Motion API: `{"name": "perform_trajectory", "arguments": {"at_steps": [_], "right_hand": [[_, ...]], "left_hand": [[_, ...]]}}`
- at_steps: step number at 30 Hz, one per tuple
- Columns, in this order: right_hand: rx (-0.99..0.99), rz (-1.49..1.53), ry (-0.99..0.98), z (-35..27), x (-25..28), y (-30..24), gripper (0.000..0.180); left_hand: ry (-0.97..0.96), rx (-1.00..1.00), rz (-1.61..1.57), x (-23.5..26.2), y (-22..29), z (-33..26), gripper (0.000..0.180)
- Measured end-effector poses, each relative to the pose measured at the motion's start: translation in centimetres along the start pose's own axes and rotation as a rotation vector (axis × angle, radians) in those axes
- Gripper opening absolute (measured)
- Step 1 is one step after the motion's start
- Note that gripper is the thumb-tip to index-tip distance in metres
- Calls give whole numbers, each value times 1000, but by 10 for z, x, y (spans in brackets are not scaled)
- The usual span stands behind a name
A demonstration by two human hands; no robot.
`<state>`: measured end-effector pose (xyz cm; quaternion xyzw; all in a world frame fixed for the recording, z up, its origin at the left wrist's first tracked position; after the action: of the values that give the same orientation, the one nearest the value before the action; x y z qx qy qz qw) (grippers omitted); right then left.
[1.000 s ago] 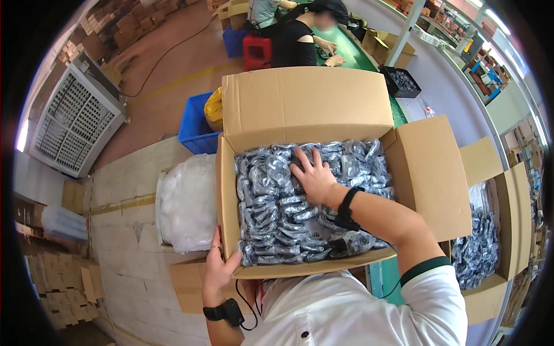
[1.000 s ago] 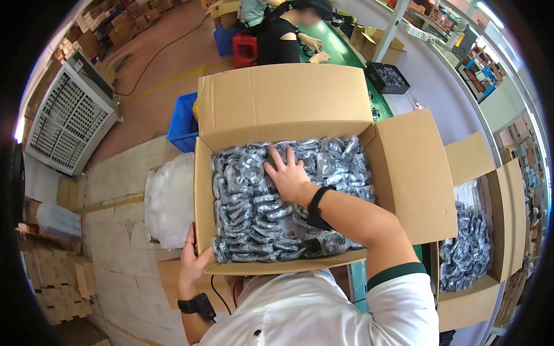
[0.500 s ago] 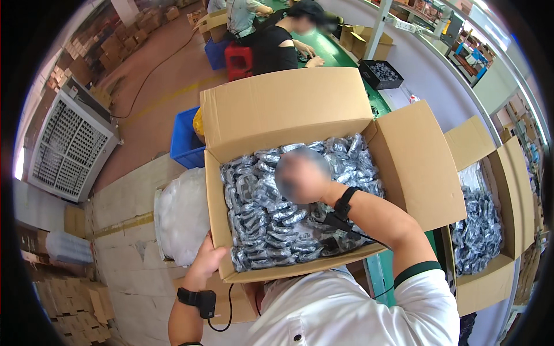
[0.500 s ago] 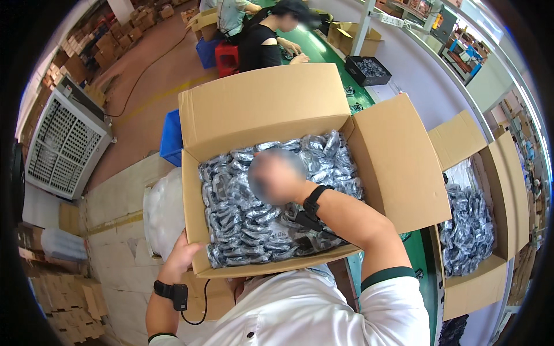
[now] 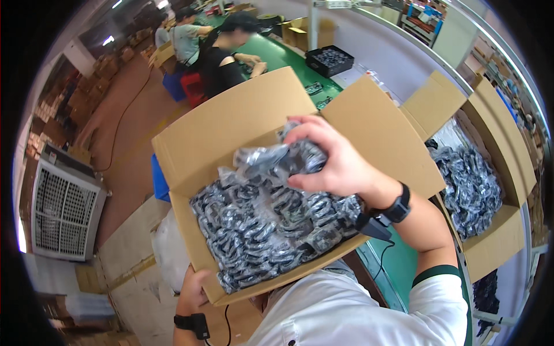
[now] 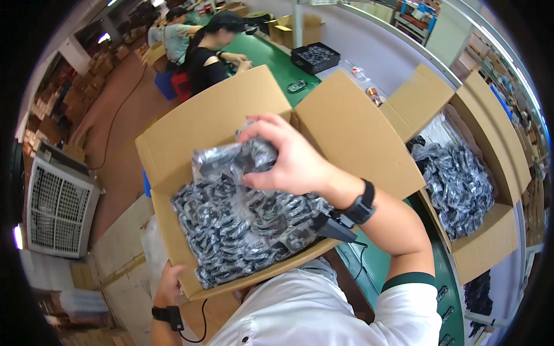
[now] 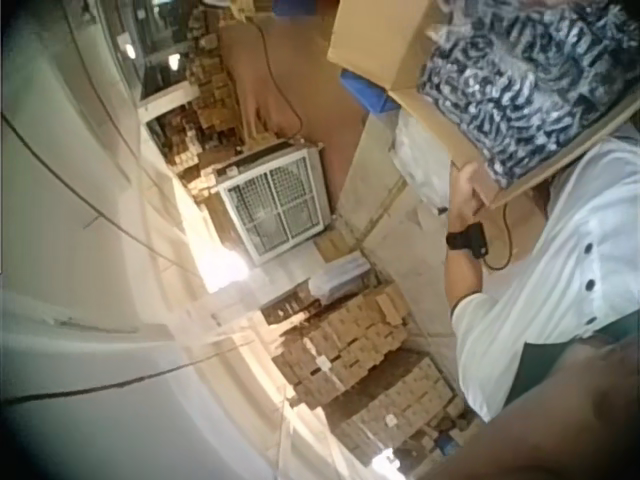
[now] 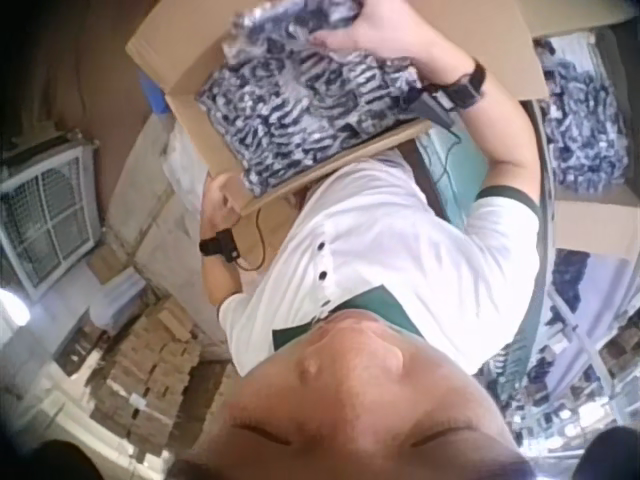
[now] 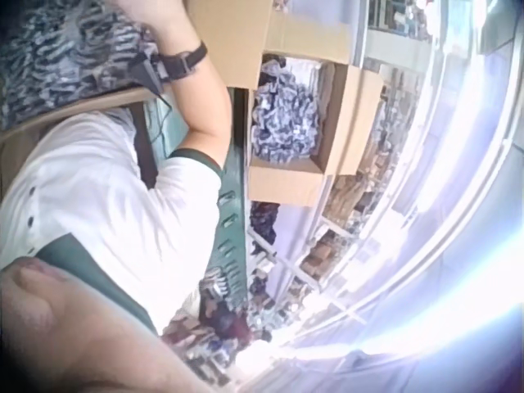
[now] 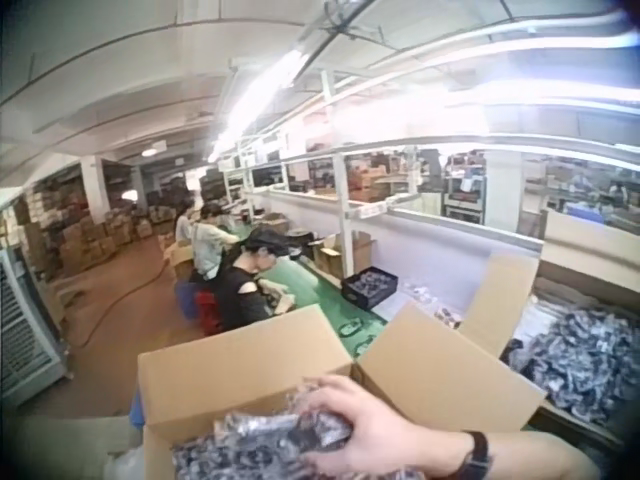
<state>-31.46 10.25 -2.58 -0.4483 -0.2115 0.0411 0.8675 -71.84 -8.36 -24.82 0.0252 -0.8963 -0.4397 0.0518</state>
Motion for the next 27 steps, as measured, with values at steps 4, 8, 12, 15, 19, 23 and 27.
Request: {"name": "perform_trajectory", "arguments": {"at_steps": [4,8,12,15,19,23,27], "right_hand": [[-96,94,198,-12,90,-27,60],[-113,85,369,-31,184,-48,56],[-125,-106,547,-68,272,-28,51],[-149,-251,652,-109,311,24,55],[-306,-365,666,-169,317,131,57],[-424,-262,672,-183,266,235,58],[-553,-36,648,-147,213,308,62]], "left_hand": [[119,35,119,11,-2,18,54],[19,9,240,23,-15,19,40],[-24,181,183,46,-35,4,40],[102,173,204,62,-53,-19,37],[197,230,319,47,-60,-33,41],[358,261,377,45,-58,-39,43],[427,328,556,62,-57,-36,45]]}}
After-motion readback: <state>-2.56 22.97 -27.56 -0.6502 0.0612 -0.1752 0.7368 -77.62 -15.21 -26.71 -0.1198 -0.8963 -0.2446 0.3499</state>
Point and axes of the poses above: each hand's wrist, its own z-axis towards the middle knuckle, its own x-axis out of the back of the hand, y = z × x, the point moved 8 cm from there along z, towards the middle knuckle, and after that the axes turned 9 degrees about z, right-handed, at the moved point
